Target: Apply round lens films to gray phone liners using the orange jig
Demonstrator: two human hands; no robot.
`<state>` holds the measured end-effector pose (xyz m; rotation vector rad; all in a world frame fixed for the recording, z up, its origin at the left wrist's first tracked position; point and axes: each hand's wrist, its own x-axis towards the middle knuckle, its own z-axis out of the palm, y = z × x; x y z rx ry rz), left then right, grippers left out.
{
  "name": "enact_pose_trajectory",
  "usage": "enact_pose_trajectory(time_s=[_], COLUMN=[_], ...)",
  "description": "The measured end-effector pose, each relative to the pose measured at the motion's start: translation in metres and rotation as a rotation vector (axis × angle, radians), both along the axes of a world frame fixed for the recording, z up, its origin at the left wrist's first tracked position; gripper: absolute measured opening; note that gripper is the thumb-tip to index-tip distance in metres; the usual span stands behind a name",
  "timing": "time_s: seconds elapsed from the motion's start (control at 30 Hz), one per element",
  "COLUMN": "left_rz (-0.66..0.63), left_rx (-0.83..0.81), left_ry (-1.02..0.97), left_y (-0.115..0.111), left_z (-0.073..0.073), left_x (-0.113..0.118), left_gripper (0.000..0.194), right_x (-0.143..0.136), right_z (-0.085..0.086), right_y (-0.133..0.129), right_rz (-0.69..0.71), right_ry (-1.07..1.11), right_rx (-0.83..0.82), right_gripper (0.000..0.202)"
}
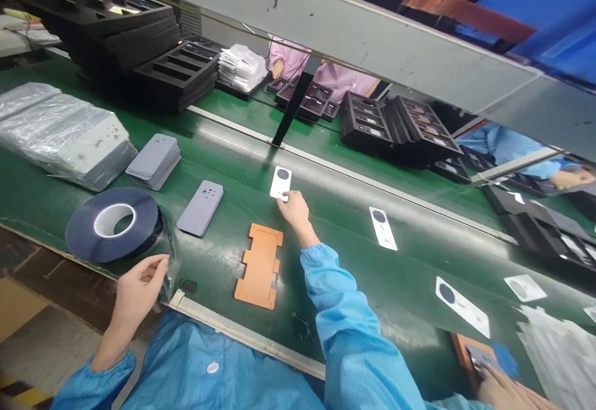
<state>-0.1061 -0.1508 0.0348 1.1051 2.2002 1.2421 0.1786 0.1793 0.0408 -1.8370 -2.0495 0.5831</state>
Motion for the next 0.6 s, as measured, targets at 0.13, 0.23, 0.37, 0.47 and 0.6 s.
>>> enact_pose_trajectory(time_s=[0.13, 0.23, 0.37, 0.47, 0.6], left_rz=[-0.041, -0.065, -0.066, -0.082, -0.117], left_rx=[-0.009, 0.015, 0.002, -0.004, -0.027], left_ry=[-0.133, -0.140, -0.112, -0.077, -0.008], left_y=[0.015, 0.024, 0.030, 0.031, 0.029], left_z=[0.003, 0.003, 0.000, -0.001, 0.002], left_x=[0.010, 0.015, 0.015, 0.013, 0.008], left_gripper=[0.030, 0.027, 0.025, 0.026, 0.029], right_x=[-0.039, -0.078, -0.121, -0.135, -0.132], right_z=[0.010, 0.015, 0.017, 0.014, 0.005], right_y=[-0.056, -0.115, -0.174, -0.188, -0.180], right_rz=[0.218, 0.418, 0.618, 0.683, 0.668], right_ry=[0.040, 0.162, 0.283, 0.331, 0.404], right_rx=[-0.003, -0.084, -0.258, -0.331, -0.394], right_gripper=[0.033, 0.033, 0.029, 0.023, 0.021])
